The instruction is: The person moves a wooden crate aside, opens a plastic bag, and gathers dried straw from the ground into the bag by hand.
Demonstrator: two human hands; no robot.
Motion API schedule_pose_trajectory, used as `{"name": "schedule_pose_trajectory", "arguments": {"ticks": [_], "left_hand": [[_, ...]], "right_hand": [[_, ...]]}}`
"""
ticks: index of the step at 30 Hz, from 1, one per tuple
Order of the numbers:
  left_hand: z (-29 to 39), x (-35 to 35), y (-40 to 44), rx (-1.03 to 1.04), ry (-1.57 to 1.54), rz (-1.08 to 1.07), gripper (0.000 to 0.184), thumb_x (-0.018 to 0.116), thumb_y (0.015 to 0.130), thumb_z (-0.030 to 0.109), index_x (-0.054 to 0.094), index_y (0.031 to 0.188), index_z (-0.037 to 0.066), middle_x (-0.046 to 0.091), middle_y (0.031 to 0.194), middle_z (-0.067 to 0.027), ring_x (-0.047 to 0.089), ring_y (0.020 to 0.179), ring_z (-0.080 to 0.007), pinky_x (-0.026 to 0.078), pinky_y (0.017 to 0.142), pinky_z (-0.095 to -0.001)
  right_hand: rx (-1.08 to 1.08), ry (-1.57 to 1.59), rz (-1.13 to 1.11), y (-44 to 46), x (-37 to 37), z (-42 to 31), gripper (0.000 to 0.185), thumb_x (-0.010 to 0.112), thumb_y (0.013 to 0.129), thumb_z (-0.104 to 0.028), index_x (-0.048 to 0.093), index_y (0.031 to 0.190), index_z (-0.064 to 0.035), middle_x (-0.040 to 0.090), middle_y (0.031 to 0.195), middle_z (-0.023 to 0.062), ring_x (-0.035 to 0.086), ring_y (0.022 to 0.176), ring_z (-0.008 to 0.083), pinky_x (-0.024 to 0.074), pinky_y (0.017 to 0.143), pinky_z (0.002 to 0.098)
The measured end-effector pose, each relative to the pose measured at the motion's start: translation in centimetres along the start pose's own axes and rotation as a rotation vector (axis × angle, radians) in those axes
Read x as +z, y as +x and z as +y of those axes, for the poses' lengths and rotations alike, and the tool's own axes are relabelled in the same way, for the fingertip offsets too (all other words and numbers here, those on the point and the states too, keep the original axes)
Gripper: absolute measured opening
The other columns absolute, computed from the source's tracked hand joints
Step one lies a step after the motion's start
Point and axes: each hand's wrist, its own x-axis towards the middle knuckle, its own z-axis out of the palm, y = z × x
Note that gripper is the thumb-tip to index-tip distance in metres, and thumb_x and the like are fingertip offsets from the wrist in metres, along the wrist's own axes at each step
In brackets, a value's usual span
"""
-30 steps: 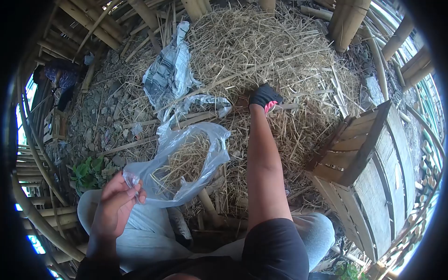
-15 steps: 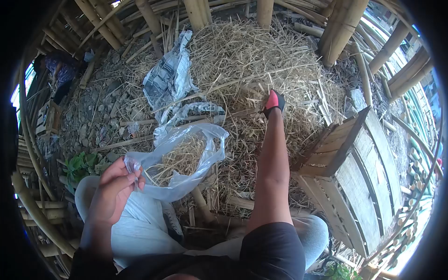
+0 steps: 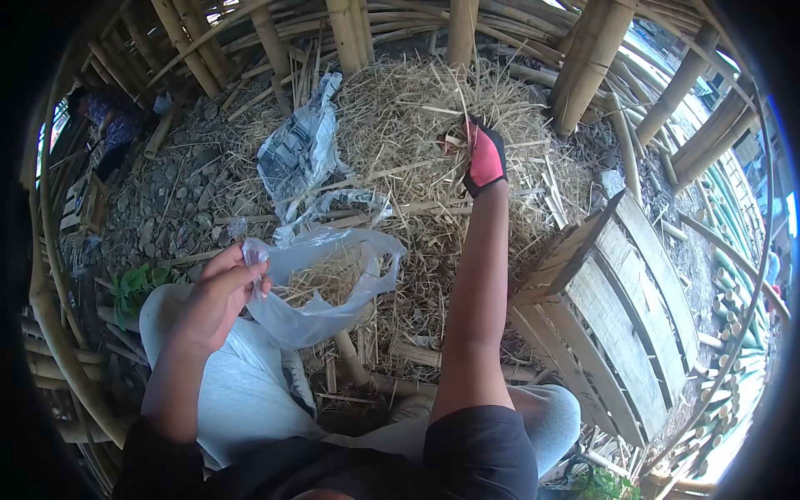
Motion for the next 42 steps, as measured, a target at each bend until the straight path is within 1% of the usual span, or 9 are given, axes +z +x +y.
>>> {"name": "schedule_pose_trajectory", "arguments": {"ticks": [8, 11, 16, 17, 23, 26, 29, 33, 42], "left_hand": [[-0.6, -0.8, 0.3, 0.013, -0.008, 0.029, 0.013, 0.060, 0.093, 0.015, 0.060, 0.103, 0.006, 0.058, 0.097, -0.0024, 0.055, 0.087, -0.0151, 0.042, 0.081, -0.0301], [-0.6, -1.0, 0.3, 0.033, -0.017, 0.028, 0.013, 0.061, 0.093, 0.015, 0.060, 0.103, 0.007, 0.058, 0.097, -0.0023, 0.055, 0.087, -0.0151, 0.042, 0.081, -0.0301], [-0.9, -0.9, 0.5, 0.041, -0.015, 0.028, 0.014, 0.061, 0.093, 0.015, 0.060, 0.103, 0.007, 0.059, 0.096, -0.0021, 0.055, 0.087, -0.0153, 0.043, 0.081, -0.0304], [-0.9, -0.8, 0.5, 0.042, -0.014, 0.028, 0.014, 0.061, 0.092, 0.015, 0.061, 0.103, 0.007, 0.059, 0.096, -0.0022, 0.055, 0.087, -0.0154, 0.043, 0.082, -0.0305], [-0.9, 0.2, 0.5, 0.049, -0.003, 0.039, 0.009, 0.060, 0.092, 0.015, 0.061, 0.097, 0.007, 0.059, 0.092, -0.0014, 0.056, 0.083, -0.0139, 0.044, 0.081, -0.0296], [-1.0, 0.3, 0.7, 0.039, 0.011, 0.050, 0.010, 0.060, 0.092, 0.015, 0.061, 0.097, 0.007, 0.059, 0.092, -0.0014, 0.057, 0.082, -0.0137, 0.044, 0.080, -0.0294], [-1.2, 0.3, 0.8, 0.037, 0.006, 0.055, 0.010, 0.060, 0.092, 0.014, 0.061, 0.098, 0.006, 0.059, 0.092, -0.0013, 0.057, 0.081, -0.0134, 0.044, 0.079, -0.0292], [-1.2, 0.3, 0.7, 0.032, 0.014, 0.057, 0.010, 0.059, 0.093, 0.014, 0.061, 0.099, 0.006, 0.059, 0.093, -0.0011, 0.056, 0.082, -0.0131, 0.044, 0.079, -0.0292], [-1.3, 0.1, 0.7, 0.032, 0.016, 0.026, 0.012, 0.060, 0.093, 0.015, 0.060, 0.103, 0.007, 0.058, 0.095, -0.0015, 0.055, 0.087, -0.0148, 0.042, 0.081, -0.0300]], "right_hand": [[-0.088, -0.499, 0.036, -4.9, 1.1, -1.5, 0.021, 0.057, 0.092, -0.011, 0.072, 0.088, 0.0031, 0.069, 0.077, 0.0056, 0.059, 0.071, 0.0118, 0.0446, 0.063, 0.0333], [-0.370, -1.314, -0.044, -4.6, -1.5, -0.1, 0.018, 0.058, 0.085, -0.010, 0.073, 0.086, -0.0003, 0.069, 0.075, 0.0172, 0.062, 0.067, 0.0216, 0.0452, 0.062, 0.0356], [-0.144, -1.308, 0.183, -5.8, -2.4, 0.5, 0.019, 0.057, 0.080, -0.015, 0.064, 0.068, -0.0024, 0.061, 0.062, 0.0121, 0.055, 0.058, 0.0195, 0.0405, 0.058, 0.0420], [-0.041, -1.305, 0.086, -6.2, -2.5, 0.0, 0.030, 0.061, 0.089, -0.030, 0.073, 0.089, -0.0017, 0.073, 0.086, 0.0139, 0.064, 0.074, 0.0210, 0.0479, 0.070, 0.0387], [-0.032, -0.843, 0.462, -6.6, -1.0, -0.2, 0.083, 0.050, 0.089, -0.073, 0.067, 0.113, 0.0053, 0.071, 0.100, 0.0235, 0.065, 0.089, 0.0248, 0.0477, 0.080, 0.0391], [0.108, -0.737, 0.432, -6.4, -1.0, -2.0, 0.068, 0.065, 0.088, -0.060, 0.070, 0.117, 0.0025, 0.073, 0.109, 0.0156, 0.064, 0.091, 0.0165, 0.0479, 0.083, 0.0340], [-0.159, -0.387, 0.377, -7.0, -0.3, -1.6, 0.039, 0.079, 0.086, -0.028, 0.073, 0.118, -0.0062, 0.075, 0.105, 0.0071, 0.063, 0.089, 0.0133, 0.0474, 0.083, 0.0295], [-0.108, -0.425, 0.428, -7.6, -0.4, -2.3, 0.042, 0.082, 0.081, -0.024, 0.073, 0.116, -0.0025, 0.072, 0.095, 0.0058, 0.062, 0.087, 0.0123, 0.0454, 0.080, 0.0279], [0.017, -0.026, 0.163, -3.6, -8.7, 2.4, 0.026, 0.055, 0.099, -0.017, 0.066, 0.114, -0.0004, 0.070, 0.102, 0.0062, 0.068, 0.091, 0.0240, 0.0540, 0.072, 0.0361]]}}
